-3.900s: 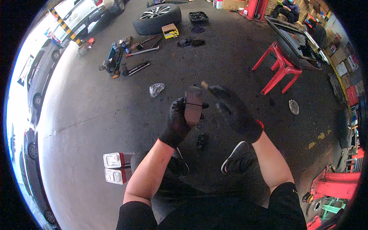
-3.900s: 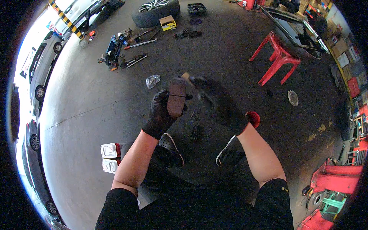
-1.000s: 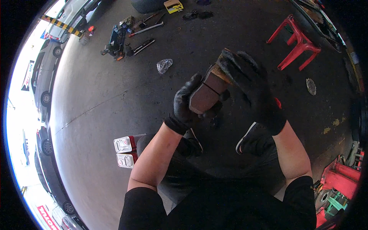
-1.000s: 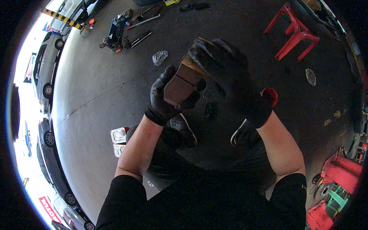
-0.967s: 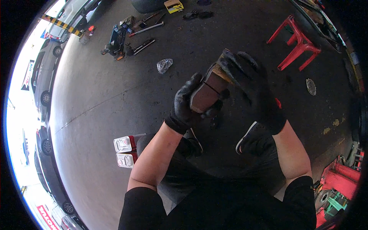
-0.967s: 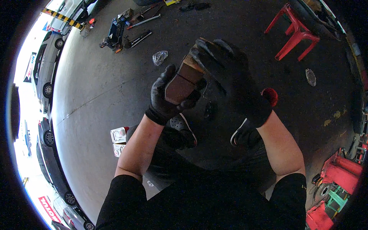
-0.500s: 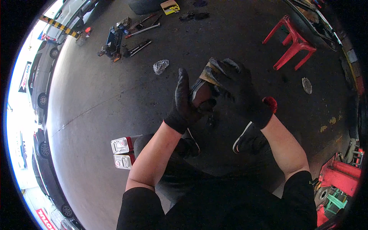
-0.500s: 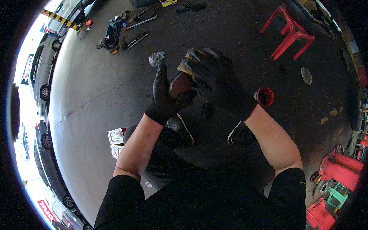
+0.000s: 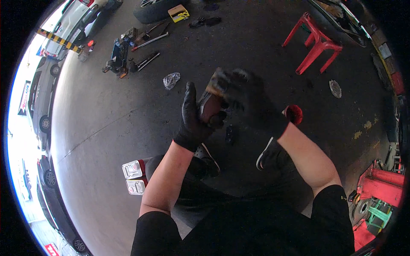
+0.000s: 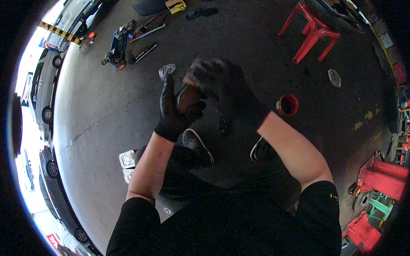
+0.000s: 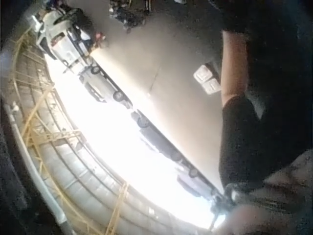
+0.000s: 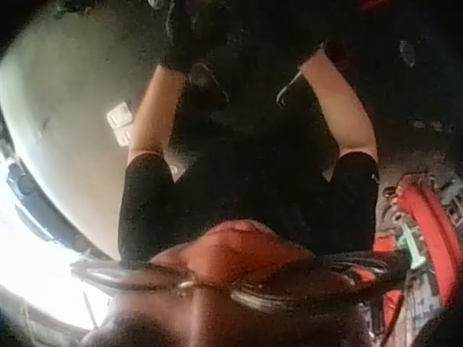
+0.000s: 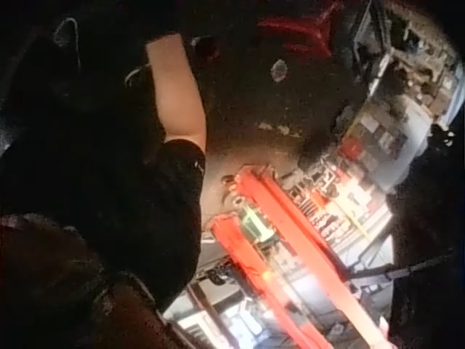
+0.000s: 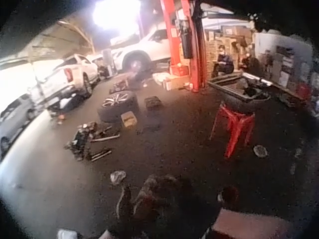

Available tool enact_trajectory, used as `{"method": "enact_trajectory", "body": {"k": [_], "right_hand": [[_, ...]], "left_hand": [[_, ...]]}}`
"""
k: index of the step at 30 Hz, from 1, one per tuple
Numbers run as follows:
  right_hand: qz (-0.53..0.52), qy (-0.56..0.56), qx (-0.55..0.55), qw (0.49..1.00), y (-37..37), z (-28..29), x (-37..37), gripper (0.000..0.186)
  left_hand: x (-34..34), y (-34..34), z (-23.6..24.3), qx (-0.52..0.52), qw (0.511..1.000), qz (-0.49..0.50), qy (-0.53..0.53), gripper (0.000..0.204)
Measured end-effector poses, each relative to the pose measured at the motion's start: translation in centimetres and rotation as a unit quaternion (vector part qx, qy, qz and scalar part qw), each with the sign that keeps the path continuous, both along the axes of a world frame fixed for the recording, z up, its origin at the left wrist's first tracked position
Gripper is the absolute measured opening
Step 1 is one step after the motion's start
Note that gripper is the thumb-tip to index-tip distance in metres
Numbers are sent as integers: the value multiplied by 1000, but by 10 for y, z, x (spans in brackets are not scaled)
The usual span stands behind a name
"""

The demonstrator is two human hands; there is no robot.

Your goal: Applying lubricant or cleaner to automotive brake pads before installation.

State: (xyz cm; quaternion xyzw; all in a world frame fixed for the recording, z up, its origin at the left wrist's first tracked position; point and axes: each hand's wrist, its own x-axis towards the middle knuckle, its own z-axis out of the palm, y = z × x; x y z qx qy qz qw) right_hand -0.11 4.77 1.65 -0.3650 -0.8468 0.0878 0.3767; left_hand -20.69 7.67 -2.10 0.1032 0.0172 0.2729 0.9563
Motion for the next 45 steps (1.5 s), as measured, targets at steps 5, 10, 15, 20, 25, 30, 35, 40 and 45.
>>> {"method": "enact_trajectory", "body": {"k": [5, 10, 15, 20, 25, 30, 35, 40, 45], "right_hand": [[3, -17, 71, 997, -18, -18, -10, 48], [-158, -68, 77, 982, 16, -5, 26, 53], [-125, -61, 120, 983, 0, -15, 9, 51], [-28, -36, 92, 995, 2, -6, 6, 43], [-45, -29, 94, 994, -7, -7, 2, 37], [-147, -61, 66, 985, 27, -1, 43, 36], [-98, 20, 53, 994, 3, -1, 26, 43], [-78, -19, 100, 992, 2, -10, 17, 43], [-104, 88, -115, 984, 29, -5, 50, 47]], "left_hand": [[38, -19, 45, -72, 947, 179, 258, 79], [2, 0, -9, 39, 999, -14, -23, 79], [26, -19, 30, -56, 962, 145, 226, 74], [18, -18, 18, -38, 975, 128, 180, 71], [39, -24, 37, -102, 930, 205, 287, 70], [5, -3, -11, 26, 999, -19, -13, 72], [18, -16, 14, -20, 981, 102, 165, 74], [38, -23, 29, -117, 931, 216, 271, 69], [6, -8, -23, 116, 987, 81, 75, 63]]}}
